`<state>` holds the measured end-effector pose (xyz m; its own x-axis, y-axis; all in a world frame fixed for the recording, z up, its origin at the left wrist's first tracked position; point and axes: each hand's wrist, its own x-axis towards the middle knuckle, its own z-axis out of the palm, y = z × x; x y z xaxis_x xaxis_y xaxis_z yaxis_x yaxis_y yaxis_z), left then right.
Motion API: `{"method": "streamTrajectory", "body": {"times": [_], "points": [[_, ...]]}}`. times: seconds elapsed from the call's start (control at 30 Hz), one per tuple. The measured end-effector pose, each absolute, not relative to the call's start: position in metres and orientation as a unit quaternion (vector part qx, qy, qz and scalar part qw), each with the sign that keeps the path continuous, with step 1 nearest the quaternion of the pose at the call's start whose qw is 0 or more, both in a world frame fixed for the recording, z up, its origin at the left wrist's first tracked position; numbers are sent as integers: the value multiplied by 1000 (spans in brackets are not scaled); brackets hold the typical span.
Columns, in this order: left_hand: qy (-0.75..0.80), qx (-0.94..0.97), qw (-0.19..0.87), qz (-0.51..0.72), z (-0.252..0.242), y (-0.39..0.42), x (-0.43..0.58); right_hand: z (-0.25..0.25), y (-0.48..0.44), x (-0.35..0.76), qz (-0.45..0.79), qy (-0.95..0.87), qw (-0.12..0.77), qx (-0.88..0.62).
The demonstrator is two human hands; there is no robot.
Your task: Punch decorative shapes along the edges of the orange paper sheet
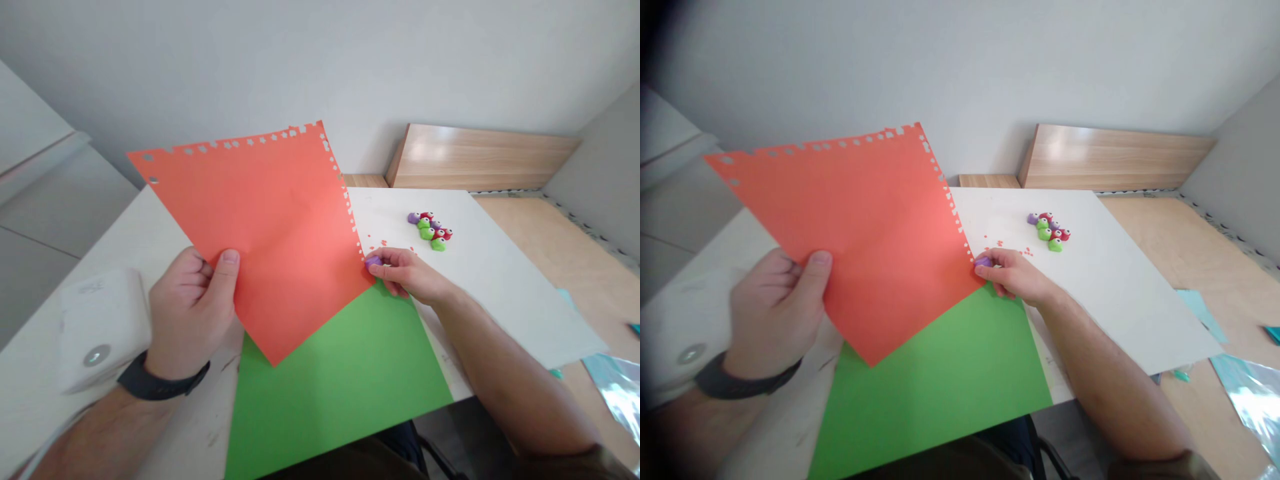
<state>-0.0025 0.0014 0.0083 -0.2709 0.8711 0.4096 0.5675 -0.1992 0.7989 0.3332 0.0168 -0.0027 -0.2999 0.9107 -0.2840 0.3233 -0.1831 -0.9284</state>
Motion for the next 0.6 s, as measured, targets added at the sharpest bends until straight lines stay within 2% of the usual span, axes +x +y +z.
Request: {"method": "streamTrajectory", "body": {"times": [0.6], "points": [[608,578,173,516,5,1,-3,0,15,330,579,-577,253,-517]]}}
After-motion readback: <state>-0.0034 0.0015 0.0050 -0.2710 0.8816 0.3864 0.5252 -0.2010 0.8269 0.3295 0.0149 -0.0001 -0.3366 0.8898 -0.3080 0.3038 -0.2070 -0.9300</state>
